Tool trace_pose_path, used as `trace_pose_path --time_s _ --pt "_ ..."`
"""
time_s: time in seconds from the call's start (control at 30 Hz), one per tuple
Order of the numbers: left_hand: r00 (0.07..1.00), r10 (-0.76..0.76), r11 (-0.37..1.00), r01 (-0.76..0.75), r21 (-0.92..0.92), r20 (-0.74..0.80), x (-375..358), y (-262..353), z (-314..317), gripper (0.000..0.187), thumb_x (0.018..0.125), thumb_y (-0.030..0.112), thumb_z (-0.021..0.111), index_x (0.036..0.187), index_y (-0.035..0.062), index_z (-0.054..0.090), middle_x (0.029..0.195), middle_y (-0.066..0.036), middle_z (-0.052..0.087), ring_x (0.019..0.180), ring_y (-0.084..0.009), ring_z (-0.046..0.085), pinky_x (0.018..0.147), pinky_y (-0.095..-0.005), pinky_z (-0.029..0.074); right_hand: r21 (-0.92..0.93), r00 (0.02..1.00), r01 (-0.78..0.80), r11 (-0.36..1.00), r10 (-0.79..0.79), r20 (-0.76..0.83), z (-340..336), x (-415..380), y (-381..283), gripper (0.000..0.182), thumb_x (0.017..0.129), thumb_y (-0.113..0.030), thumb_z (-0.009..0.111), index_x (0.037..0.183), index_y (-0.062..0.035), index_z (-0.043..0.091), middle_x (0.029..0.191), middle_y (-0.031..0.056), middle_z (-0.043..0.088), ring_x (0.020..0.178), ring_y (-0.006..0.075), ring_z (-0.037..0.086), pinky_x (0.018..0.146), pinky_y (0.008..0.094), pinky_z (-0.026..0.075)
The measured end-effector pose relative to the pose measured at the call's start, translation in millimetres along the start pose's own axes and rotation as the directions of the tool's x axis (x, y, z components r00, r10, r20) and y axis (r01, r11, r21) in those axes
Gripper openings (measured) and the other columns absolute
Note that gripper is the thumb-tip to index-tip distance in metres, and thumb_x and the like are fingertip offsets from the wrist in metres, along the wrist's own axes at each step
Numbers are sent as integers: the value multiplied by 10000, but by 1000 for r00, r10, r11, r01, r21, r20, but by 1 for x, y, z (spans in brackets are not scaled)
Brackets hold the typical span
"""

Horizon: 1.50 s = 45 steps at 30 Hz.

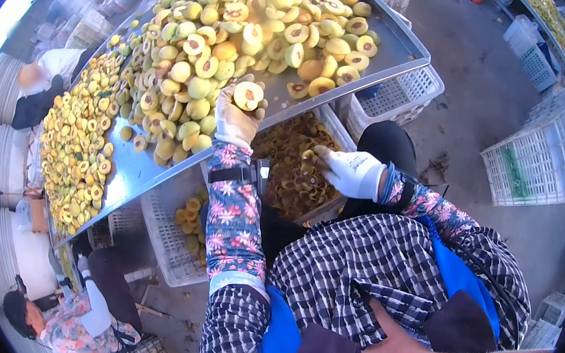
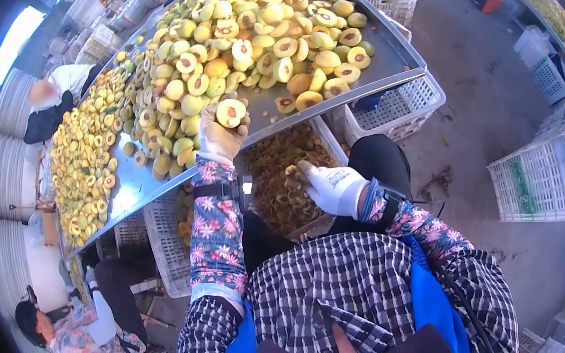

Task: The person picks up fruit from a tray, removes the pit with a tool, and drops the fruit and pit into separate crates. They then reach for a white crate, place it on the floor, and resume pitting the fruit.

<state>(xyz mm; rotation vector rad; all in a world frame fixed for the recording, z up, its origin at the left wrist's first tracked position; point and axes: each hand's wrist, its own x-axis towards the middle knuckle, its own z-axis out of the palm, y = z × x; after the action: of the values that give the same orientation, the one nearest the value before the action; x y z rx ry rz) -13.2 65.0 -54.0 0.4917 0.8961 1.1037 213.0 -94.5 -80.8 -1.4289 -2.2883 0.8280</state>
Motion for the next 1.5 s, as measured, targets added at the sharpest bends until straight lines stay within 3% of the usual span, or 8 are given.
trace_pose_path --time_s 0.23,0.7,0.83,0.87,1.0,1.1,1.4,1.5 --pt "987 159 986 -157 62 -29 -72 -9 9 471 949 500 410 1074 94 613 874 -81 685 543 -151 589 414 -223 361 -328 995 -48 944 74 68 -26 29 -17 338 909 -285 510 1184 -87 514 868 139 679 771 333 664 669 438 521" --pt "945 300 950 -285 124 -129 -83 -26 3 571 929 593 425 1051 64 603 834 -83 672 505 -140 561 401 -218 369 -158 995 65 985 -75 -60 -29 39 2 261 914 -261 481 1014 -23 515 745 201 648 728 394 636 664 488 501" --pt "948 312 943 -301 141 -63 -86 -24 0 574 933 585 429 1019 49 613 823 -87 671 532 -144 580 422 -223 403 -303 979 -15 953 76 192 -25 47 9 307 948 -312 464 1024 -24 540 784 208 665 749 377 651 620 466 506" --pt "959 275 957 -266 118 -71 -87 -25 -1 577 932 585 429 1009 45 618 823 -86 671 544 -142 588 433 -221 413 -294 935 328 898 -352 -33 -11 47 27 324 968 -322 424 1030 -29 546 850 208 668 763 377 649 637 471 508" --pt "969 192 977 -204 -59 -158 -88 -33 1 598 933 583 415 1015 26 617 851 -109 663 684 -226 631 541 -270 502 -369 934 354 860 -347 86 -11 58 34 454 974 -403 426 1176 -8 523 841 167 648 666 339 636 592 437 507" --pt "972 204 971 -217 -101 -119 -84 -37 -7 568 917 564 475 1020 22 613 876 -118 655 735 -248 642 592 -298 538 471 921 -351 809 207 330 -39 54 -7 675 942 -585 406 1230 18 498 753 99 620 538 174 596 533 282 496" --pt "967 240 908 -256 -331 -88 -85 -44 -1 492 886 542 541 988 70 634 891 -88 650 717 -241 648 570 -296 535 596 894 -427 680 221 389 -42 50 -24 522 957 -479 448 1156 0 509 713 80 602 512 127 575 467 244 444" --pt "973 218 926 -232 -299 -80 -87 -44 3 460 914 498 521 1011 57 608 886 -97 648 746 -245 647 591 -310 548 698 989 -82 711 144 -30 -39 43 -38 400 950 -346 517 1155 -3 513 671 82 611 553 189 620 505 309 477"
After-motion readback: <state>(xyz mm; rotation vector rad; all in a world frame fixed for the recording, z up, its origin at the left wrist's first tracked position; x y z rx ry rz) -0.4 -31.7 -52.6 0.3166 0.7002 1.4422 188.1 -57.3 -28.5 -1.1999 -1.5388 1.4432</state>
